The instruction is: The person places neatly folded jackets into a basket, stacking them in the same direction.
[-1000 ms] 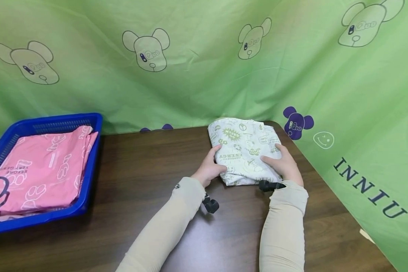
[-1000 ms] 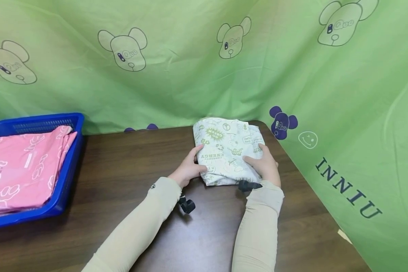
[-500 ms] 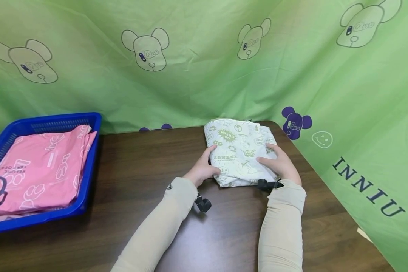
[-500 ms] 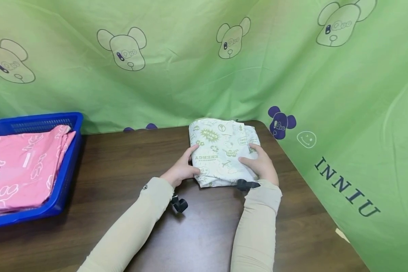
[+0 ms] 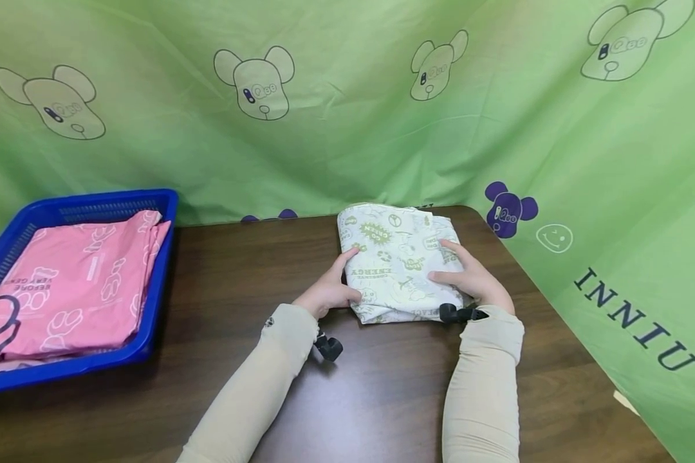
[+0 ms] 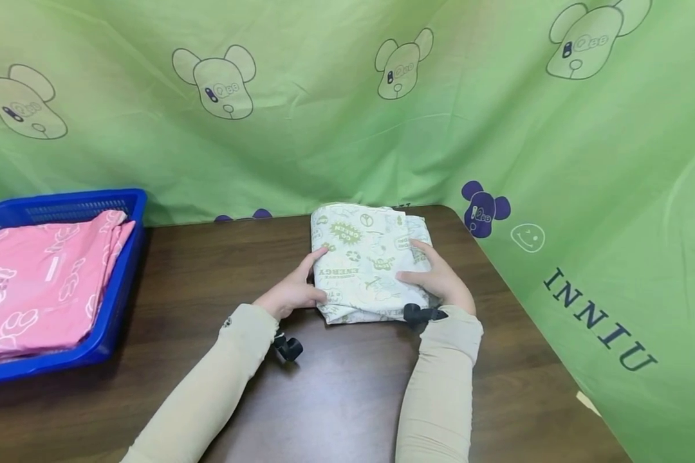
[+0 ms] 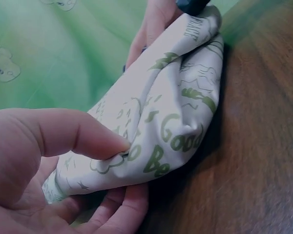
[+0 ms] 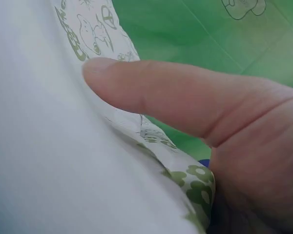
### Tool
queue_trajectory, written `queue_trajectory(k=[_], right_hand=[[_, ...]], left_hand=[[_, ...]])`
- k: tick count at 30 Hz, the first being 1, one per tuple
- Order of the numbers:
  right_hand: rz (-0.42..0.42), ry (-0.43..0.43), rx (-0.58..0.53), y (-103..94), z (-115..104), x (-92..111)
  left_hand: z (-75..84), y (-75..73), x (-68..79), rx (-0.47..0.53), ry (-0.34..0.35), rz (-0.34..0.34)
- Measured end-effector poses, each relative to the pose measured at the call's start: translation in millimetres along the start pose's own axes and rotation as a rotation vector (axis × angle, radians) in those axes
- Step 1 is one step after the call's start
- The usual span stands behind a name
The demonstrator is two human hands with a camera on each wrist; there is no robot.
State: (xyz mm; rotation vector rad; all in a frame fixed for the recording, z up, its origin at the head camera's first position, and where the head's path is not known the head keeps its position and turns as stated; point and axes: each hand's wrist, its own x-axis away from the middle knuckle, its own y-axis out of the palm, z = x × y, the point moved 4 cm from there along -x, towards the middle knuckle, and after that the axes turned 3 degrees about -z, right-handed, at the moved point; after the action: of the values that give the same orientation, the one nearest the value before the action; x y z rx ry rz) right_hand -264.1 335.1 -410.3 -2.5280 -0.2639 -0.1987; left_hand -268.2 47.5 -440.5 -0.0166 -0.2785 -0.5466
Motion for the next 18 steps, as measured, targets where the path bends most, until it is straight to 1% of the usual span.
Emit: queue_trajectory(k=[6,8,10,13,15,18], right_hand=[[-0.057,-0.051,-0.045,7.9,-4,-3],[-0.076,-0.059,-0.070,10.7,-4,-4],[-0.096,-0.059,-0.085,13.0,-4,-6],[-0.128,-0.054,-0.068,15.6,-5,-7],[-0.145,-0.054,-0.045,16.4,-7,-7],[-0.158,-0.063,-0.026,18.1,-11,-7]], left_hand=[[-0.6,-7.0,4.0,-0.040,0.023,0.016],[-1.5,-9.6,5.8,-0.038,0.020,0.011],[-2.8,-11.7,8.1,-0.009,0.010,-0.013],[-4.2,-13.0,12.4,0.050,-0.010,-0.072],[-4.3,-13.7,14.8,0.085,-0.007,-0.111],[-4.5,-16.4,17.6,0.109,0.005,-0.131]])
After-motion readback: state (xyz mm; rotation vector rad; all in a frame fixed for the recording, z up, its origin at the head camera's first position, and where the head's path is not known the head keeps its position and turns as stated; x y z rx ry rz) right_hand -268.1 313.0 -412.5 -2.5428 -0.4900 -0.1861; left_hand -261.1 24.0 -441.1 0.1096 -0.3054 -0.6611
